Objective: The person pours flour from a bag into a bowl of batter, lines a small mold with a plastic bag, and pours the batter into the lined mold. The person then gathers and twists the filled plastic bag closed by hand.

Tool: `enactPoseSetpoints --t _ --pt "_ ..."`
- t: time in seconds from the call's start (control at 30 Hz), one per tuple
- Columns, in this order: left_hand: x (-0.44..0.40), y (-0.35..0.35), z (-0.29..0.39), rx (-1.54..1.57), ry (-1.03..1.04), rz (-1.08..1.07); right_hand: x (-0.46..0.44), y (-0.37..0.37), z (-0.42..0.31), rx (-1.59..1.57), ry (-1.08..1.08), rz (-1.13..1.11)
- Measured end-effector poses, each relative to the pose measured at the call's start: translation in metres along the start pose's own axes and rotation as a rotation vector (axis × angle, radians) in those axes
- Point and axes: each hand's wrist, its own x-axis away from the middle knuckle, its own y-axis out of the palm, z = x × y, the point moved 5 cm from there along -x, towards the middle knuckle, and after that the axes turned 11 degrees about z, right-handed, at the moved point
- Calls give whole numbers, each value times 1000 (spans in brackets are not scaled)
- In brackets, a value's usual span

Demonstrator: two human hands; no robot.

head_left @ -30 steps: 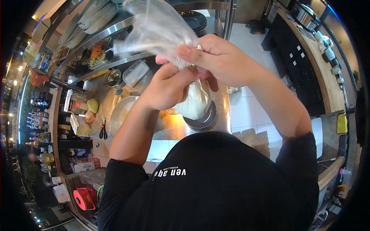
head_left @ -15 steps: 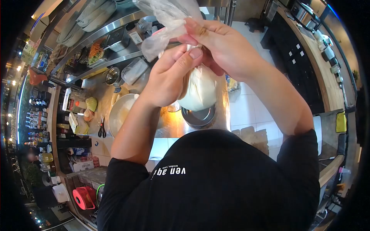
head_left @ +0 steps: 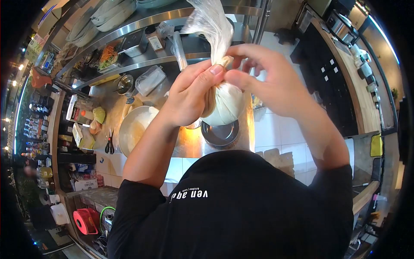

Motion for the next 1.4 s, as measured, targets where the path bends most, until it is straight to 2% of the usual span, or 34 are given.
enactPoseSetpoints --t 0.03,0.07,0.1,0.23,0.33,0.47,0.5,0.53,0.6,0.67,0.73,0.8,0.93,1.03,1.13,1.2,1.27,1.33,1.4 --pt "0 0 0 -91 11 12 -1 4 2 -58 51 -39" --pt "-2 4 -5 75 -31 -51 -3 9 4 -116 97 -79" --pt "-2 7 -9 239 -72 -111 -5 9 7 -286 127 38" --pt "2 9 -16 65 -53 -234 -6 11 19 -360 121 23" --pt "3 16 -12 254 -52 -125 -8 13 27 -476 198 6" --pt "4 14 -12 247 -51 -192 -1 16 18 -542 274 -74" --pt "6 13 -16 334 -67 -212 1 18 16 -544 284 -112" --pt "7 13 -18 421 -83 -233 3 18 16 -545 284 -110" --pt "7 18 -17 465 -89 -235 4 15 8 -387 67 -85" --pt "7 19 -14 508 -97 -235 6 15 7 -408 78 -101" --pt "7 20 -10 401 -74 -279 7 16 6 -430 90 -114" --pt "8 23 -10 340 -61 -258 11 23 11 -768 366 -123" --pt "9 21 -11 177 -14 -241 10 20 16 -672 346 -60" --pt "13 26 -14 306 -29 -161 13 24 22 -698 372 -106" --pt "16 24 -12 256 -69 -219 13 21 20 -781 324 9" --pt "17 26 -13 282 -70 -236 15 24 7 -547 281 -290" --pt "16 27 -14 307 -66 -254 8 19 -1 -575 355 -294" --pt "15 28 -14 437 -37 -281 1 16 -4 -476 247 -256" --pt "12 25 -13 396 -40 -287 -3 17 -8 -462 167 -195"
